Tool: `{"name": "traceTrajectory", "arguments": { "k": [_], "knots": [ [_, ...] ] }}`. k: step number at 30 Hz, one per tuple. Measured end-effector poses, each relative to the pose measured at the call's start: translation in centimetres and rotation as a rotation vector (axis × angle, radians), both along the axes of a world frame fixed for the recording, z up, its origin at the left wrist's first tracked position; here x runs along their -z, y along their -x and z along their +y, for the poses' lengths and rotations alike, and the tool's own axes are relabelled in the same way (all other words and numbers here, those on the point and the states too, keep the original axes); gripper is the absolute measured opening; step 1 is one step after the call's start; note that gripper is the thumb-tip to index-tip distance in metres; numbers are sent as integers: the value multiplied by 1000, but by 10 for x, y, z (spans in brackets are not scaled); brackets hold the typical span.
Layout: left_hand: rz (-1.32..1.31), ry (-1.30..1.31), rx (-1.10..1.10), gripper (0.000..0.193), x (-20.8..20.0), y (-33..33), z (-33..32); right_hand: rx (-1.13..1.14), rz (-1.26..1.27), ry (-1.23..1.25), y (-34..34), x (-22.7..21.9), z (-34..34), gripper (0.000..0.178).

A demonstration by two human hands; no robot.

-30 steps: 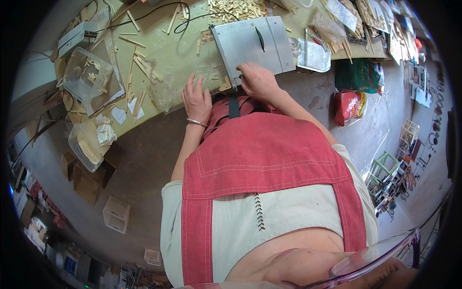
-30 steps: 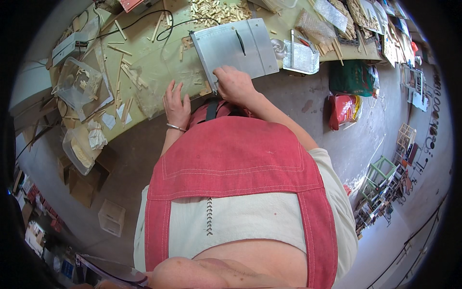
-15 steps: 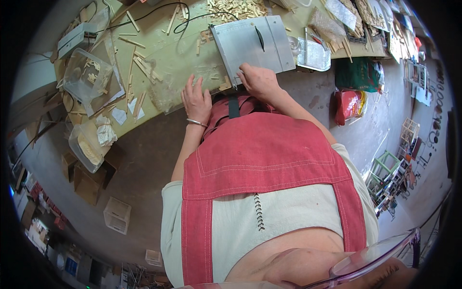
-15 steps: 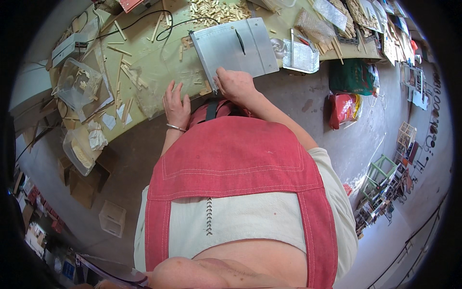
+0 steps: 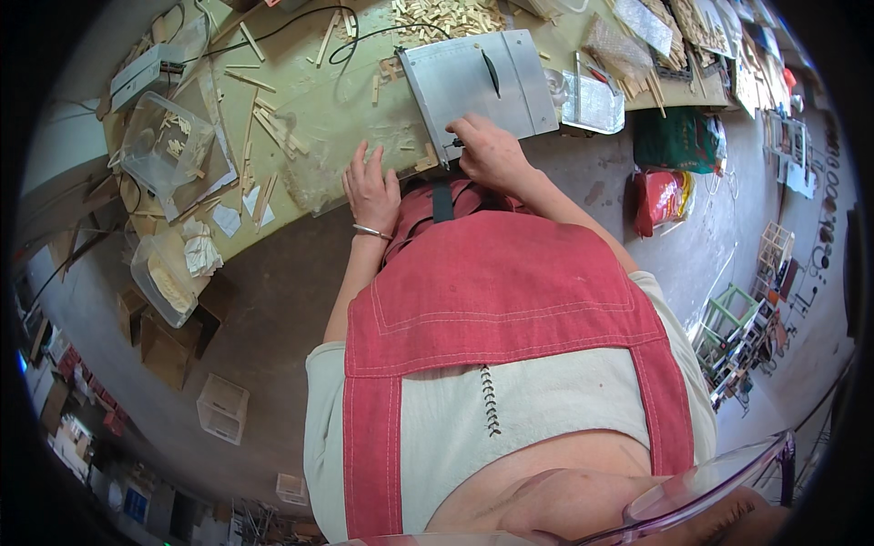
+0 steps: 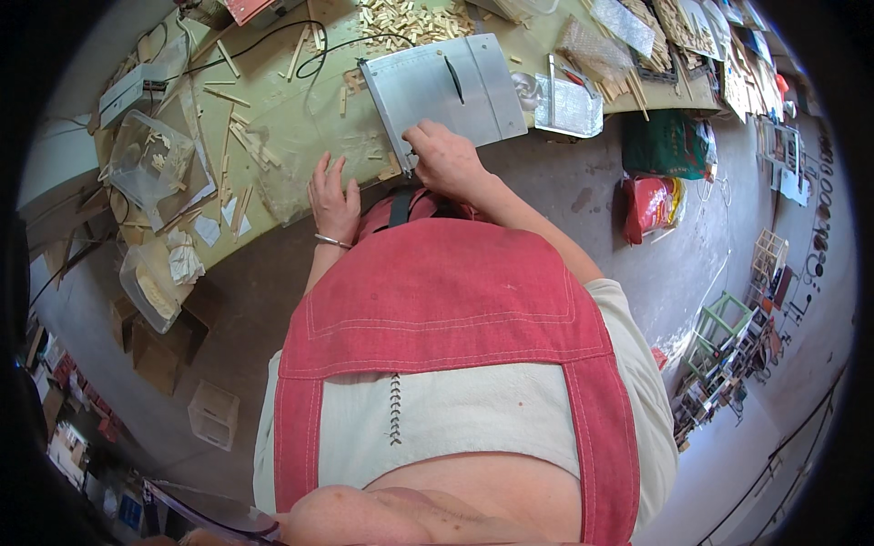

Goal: The person assembles a small wooden device by inserting sticks into a metal housing, adding wood shavings, and closing the unit. The person handles sticks, shavings, and a metal box, then secures the lid.

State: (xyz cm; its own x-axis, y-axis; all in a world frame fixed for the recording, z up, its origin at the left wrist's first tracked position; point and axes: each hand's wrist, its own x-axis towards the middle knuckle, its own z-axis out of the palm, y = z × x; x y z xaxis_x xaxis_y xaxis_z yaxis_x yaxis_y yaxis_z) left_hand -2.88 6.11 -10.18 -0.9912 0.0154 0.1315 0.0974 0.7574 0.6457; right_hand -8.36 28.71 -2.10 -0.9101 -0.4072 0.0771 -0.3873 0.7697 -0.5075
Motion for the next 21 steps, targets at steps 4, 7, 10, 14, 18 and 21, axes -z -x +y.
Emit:
{"name": "traceTrajectory", "arguments": {
  "k": [4,7,10,14,18,21],
  "knots": [
    [-3,3,5,44,1,-1,2,47,-154,-151,-2,-1,2,15],
    [-13,6,1,44,0,0,3,7,-145,-99,-1,5,8,19],
    [-1,8,-24,44,1,1,7,-32,-157,-64,5,0,10,19],
    [-32,17,-79,43,-5,1,14,-34,-257,-1,15,-15,18,17],
    [-41,18,-138,44,-11,1,24,66,-206,85,46,-17,28,13],
    [-57,21,-194,44,-16,0,28,147,-152,129,84,-6,28,14]
  ]
}}
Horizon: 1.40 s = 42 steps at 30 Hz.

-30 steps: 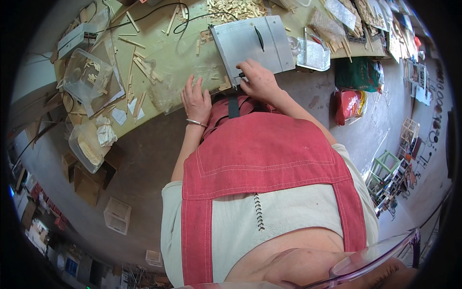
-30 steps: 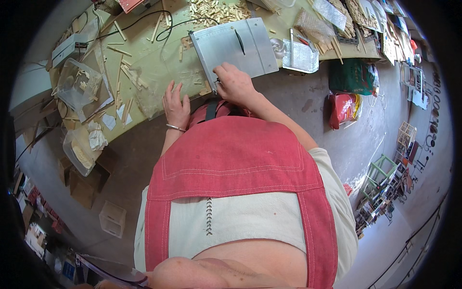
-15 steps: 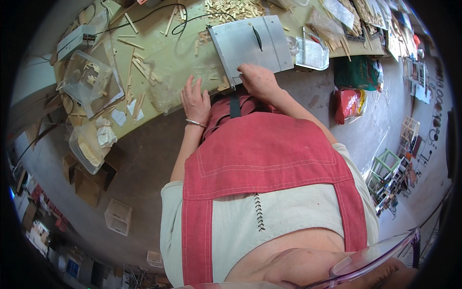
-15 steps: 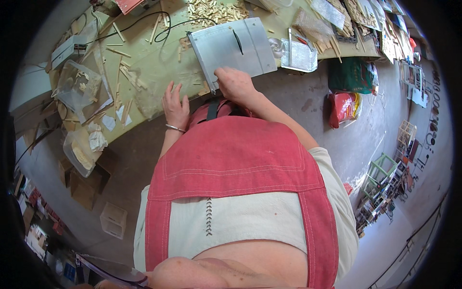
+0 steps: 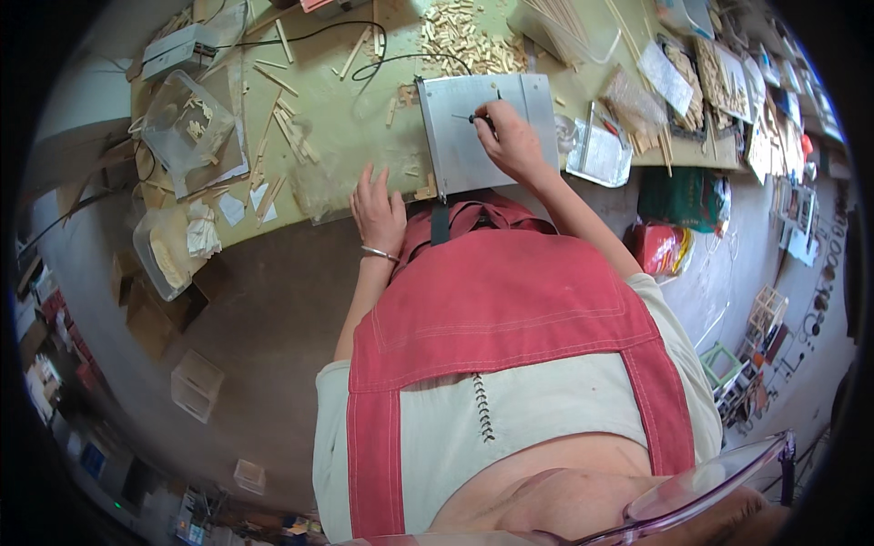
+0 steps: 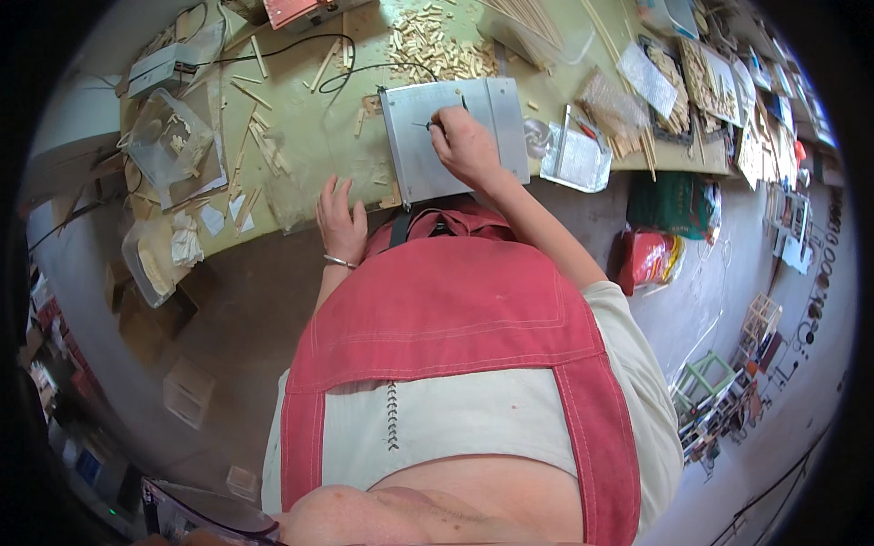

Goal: The person assembles a small wooden device by inserting sticks into a metal housing, adding wood shavings, and closing the unit. The person handles sticks, shavings, and a metal box, then secures the lid.

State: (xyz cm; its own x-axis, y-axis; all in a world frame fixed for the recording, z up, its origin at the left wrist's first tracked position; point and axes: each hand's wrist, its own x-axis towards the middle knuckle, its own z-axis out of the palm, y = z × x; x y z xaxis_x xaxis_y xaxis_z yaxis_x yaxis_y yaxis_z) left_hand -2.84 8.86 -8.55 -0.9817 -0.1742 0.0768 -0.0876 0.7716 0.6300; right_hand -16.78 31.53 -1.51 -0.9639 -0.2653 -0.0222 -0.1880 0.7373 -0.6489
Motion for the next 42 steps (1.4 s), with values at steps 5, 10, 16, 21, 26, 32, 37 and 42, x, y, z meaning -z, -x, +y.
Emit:
{"name": "traceTrajectory", "arguments": {
  "k": [5,10,16,21,26,32,37,42],
  "knots": [
    [-25,-14,-136,45,-14,-6,4,-47,-2,-67,55,20,-14,19],
    [-75,1,-262,44,-8,-28,5,-112,-17,-118,73,37,-30,21],
    [-95,16,-332,43,-4,-44,7,-191,-35,-249,79,29,-41,24],
    [-86,1,-356,42,-5,-40,9,-318,-22,-426,82,16,-54,27],
    [-79,-3,-368,41,-4,-40,4,-360,-49,-531,85,5,-70,24],
    [-58,-12,-365,42,-5,-45,1,-553,152,-247,93,25,-67,23],
    [-85,-1,-367,42,-8,-48,-1,-465,-2,-479,96,5,-84,23],
    [-78,-12,-373,41,-7,-53,-1,-551,122,-358,104,22,-76,22]
  ]
}}
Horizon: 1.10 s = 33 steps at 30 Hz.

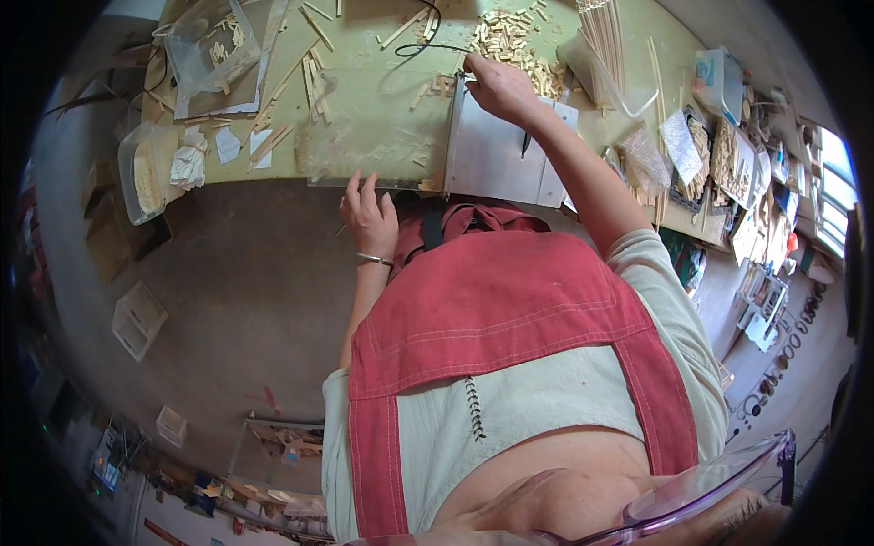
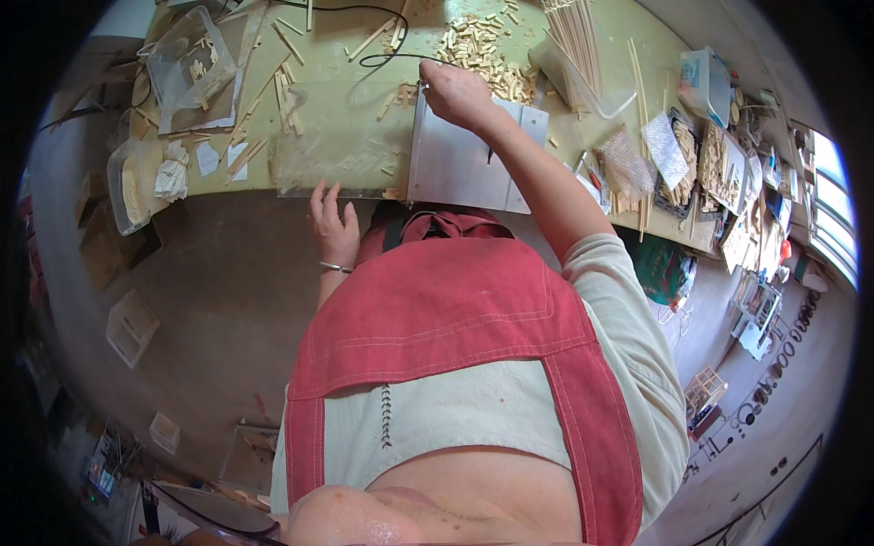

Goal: The person assembles a small wooden device by inserting sticks into a metal housing, adding wood shavings, and closing the unit. The person handles sticks, shavings, and a metal box, then secures the lid.

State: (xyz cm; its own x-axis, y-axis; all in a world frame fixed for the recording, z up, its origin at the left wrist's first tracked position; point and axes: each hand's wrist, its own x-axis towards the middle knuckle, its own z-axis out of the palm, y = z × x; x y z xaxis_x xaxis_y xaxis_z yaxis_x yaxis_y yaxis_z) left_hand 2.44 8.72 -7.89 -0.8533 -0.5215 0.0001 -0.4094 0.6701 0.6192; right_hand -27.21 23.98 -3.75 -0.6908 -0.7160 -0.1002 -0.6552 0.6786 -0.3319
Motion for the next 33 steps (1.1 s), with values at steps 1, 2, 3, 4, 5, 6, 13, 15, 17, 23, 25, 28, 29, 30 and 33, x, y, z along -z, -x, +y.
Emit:
{"name": "traceTrajectory", "arguments": {
  "k": [1,2,3,4,5,6,13,15,17,23,25,28,29,30,33],
  "knots": [
    [-5,-6,-3,41,-1,-1,-1,-40,31,98,4,3,2,22],
    [-10,-12,-6,41,-1,-1,-1,-80,62,195,6,6,4,22],
    [-9,-7,-4,41,0,-2,-1,-51,10,119,7,0,1,22],
    [-8,0,-4,41,1,-3,-2,-1,-32,2,6,-10,-4,21],
    [-7,6,-4,41,2,-4,-2,49,-74,-115,2,-21,-12,20],
    [-7,4,-4,41,2,-3,-3,102,-117,-232,0,-26,-15,20],
    [-3,-3,-4,42,2,-6,-6,-30,3,24,4,-6,-5,24],
    [-4,-5,-2,42,2,-7,-6,9,20,-49,1,-8,-11,22],
    [0,-5,-1,42,1,-7,-7,53,-53,-185,3,-12,-17,26],
    [7,-1,8,42,1,-8,-11,4,-48,-120,4,-8,-13,28],
    [4,-1,9,42,1,-8,-12,40,-55,-159,3,-11,-16,28],
    [3,-8,10,42,0,-8,-13,75,-68,-201,-1,-12,-18,27],
    [3,-11,11,42,-1,-8,-14,65,-70,-178,-2,-13,-17,27],
    [4,-6,12,42,0,-8,-14,56,-70,-156,-2,-13,-17,26],
    [6,3,14,41,1,-9,-16,31,-14,-4,3,-5,-16,23]
  ]
}}
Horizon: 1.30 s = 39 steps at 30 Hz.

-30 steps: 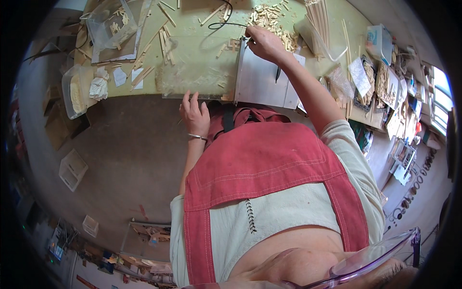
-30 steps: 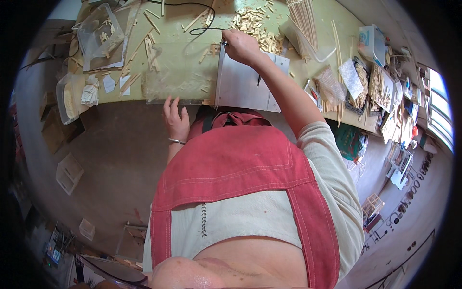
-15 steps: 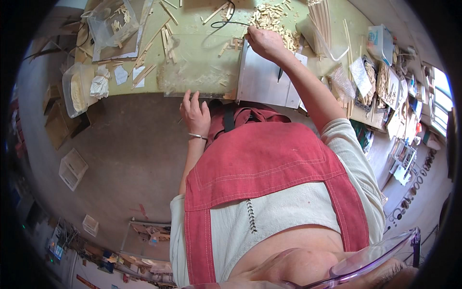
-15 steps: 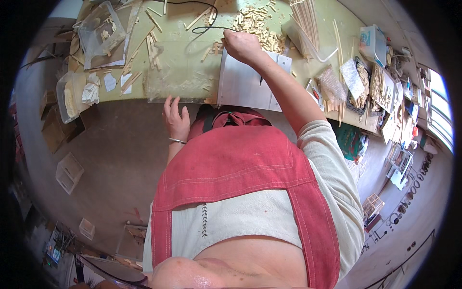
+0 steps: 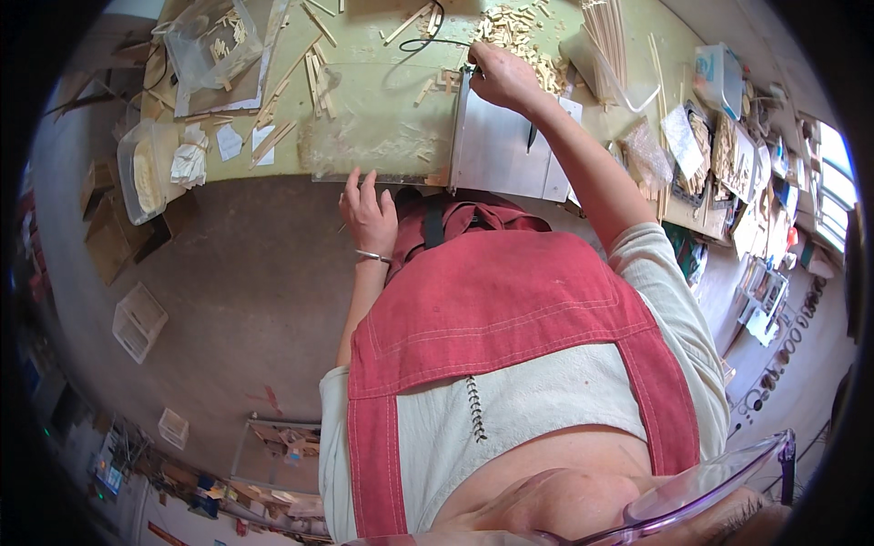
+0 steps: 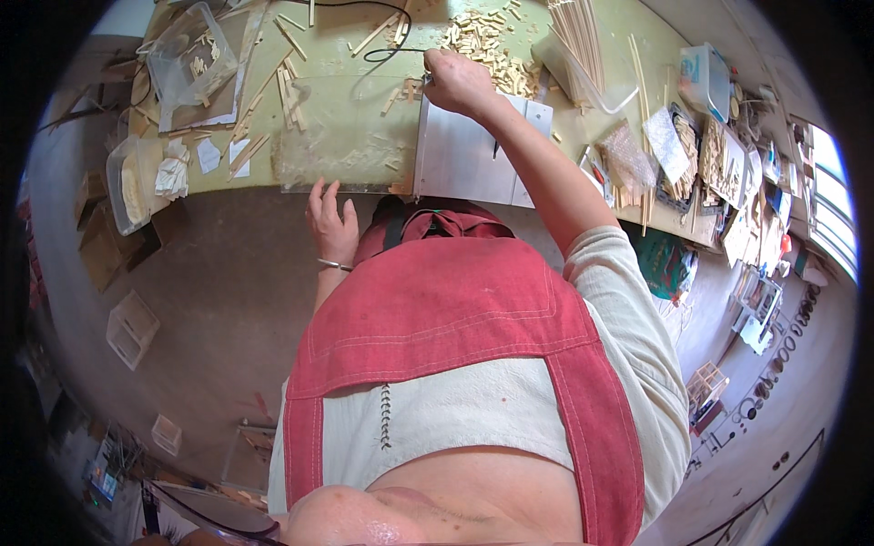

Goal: The person assembles a small wooden device by inserting sticks into a metal housing, adding wood shavings, and closing the unit. The person handles sticks, shavings, and a metal box, then secures the lid.

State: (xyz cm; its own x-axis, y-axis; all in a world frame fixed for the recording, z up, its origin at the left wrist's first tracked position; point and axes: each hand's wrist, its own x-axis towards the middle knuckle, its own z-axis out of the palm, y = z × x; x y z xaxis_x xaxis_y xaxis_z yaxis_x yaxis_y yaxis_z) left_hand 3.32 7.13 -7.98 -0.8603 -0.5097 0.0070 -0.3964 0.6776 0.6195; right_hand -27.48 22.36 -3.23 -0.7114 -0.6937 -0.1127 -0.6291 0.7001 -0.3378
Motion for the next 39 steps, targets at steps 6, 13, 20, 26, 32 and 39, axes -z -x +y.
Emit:
{"name": "traceTrajectory", "arguments": {
  "k": [6,13,20,26,32,39],
  "knots": [
    [1,0,9,41,-2,1,-4,85,-104,-223,-4,-15,-6,26],
    [7,-7,22,41,-3,-1,-9,99,-68,-188,-6,-17,-6,27],
    [8,-5,23,41,-2,-4,-16,43,-18,-45,-5,-3,2,27],
    [4,-5,35,42,-3,-4,-24,165,-106,-265,-6,-18,-13,28],
    [34,17,78,40,2,-1,-35,102,20,-54,-3,-4,0,33],
    [39,16,123,42,2,4,-42,147,-3,-140,-13,-9,-8,27]
  ]
}}
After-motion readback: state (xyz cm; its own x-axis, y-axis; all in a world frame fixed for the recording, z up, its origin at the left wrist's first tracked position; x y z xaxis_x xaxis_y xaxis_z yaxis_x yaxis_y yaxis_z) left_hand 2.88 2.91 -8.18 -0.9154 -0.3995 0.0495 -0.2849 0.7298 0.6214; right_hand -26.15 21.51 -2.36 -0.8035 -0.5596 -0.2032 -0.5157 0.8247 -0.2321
